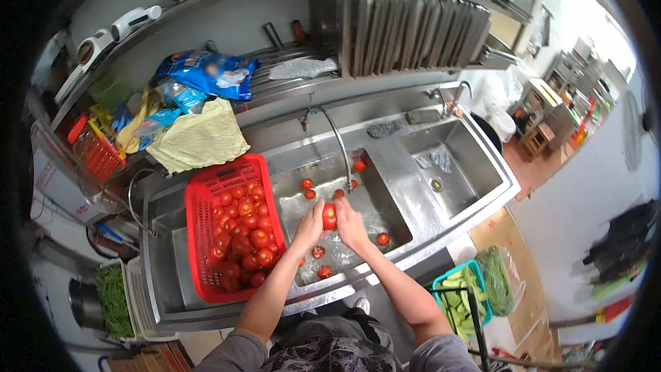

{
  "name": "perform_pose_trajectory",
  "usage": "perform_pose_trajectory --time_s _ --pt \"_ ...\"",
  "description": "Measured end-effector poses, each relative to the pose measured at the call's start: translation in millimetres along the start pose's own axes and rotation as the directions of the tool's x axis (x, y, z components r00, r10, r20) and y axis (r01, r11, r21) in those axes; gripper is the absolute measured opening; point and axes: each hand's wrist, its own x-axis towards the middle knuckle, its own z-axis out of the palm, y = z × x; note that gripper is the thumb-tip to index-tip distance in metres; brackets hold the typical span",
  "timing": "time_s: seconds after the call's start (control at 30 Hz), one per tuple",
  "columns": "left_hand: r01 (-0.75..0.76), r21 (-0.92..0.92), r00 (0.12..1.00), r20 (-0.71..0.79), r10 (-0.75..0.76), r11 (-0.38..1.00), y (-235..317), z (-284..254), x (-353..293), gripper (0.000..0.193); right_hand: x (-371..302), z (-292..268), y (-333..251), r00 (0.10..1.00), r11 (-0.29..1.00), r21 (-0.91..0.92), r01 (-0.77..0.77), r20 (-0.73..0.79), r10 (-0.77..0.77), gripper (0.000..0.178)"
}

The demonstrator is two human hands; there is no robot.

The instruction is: The person washes tomatoes by hand in a water-filled sink basin, scrubbing each one individually and placing them into a red plastic basket.

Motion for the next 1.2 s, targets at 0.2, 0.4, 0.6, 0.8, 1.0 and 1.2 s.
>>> perform_pose_trajectory --time_s 0.2,0.4,0.6,0.8,1.0,1.2 --pt "0.205 0.256 0.978 -0.028 -0.205 0.945 26 17 47 0.066 45 -33 -13 0.998 0.996 0.084 -0.005 -0.058 0.009 0.037" --pt "0.192 0.141 0.980 -0.086 -0.181 0.971 22 49 40 0.066 31 -56 3 0.982 0.958 0.224 -0.180 0.091 0.163 0.046" --pt "-0.401 0.006 0.883 -0.264 0.388 0.916 47 66 5 0.056 17 -76 -32 0.966 0.948 0.212 0.239 -0.149 -0.210 0.041" --pt "-0.551 -0.055 0.808 -0.283 0.516 0.833 70 72 -52 0.042 -11 -99 -50 0.908 0.873 0.267 0.408 -0.217 -0.358 0.046" --pt "-0.088 0.122 0.926 -0.356 0.127 0.989 44 66 -53 0.042 -12 -67 -18 0.992 0.967 0.249 0.061 0.092 -0.086 0.036" --pt "0.169 0.239 0.924 -0.377 -0.069 0.956 8 49 -51 0.037 -17 -27 0 0.954 0.912 0.338 -0.232 0.263 0.145 0.045"
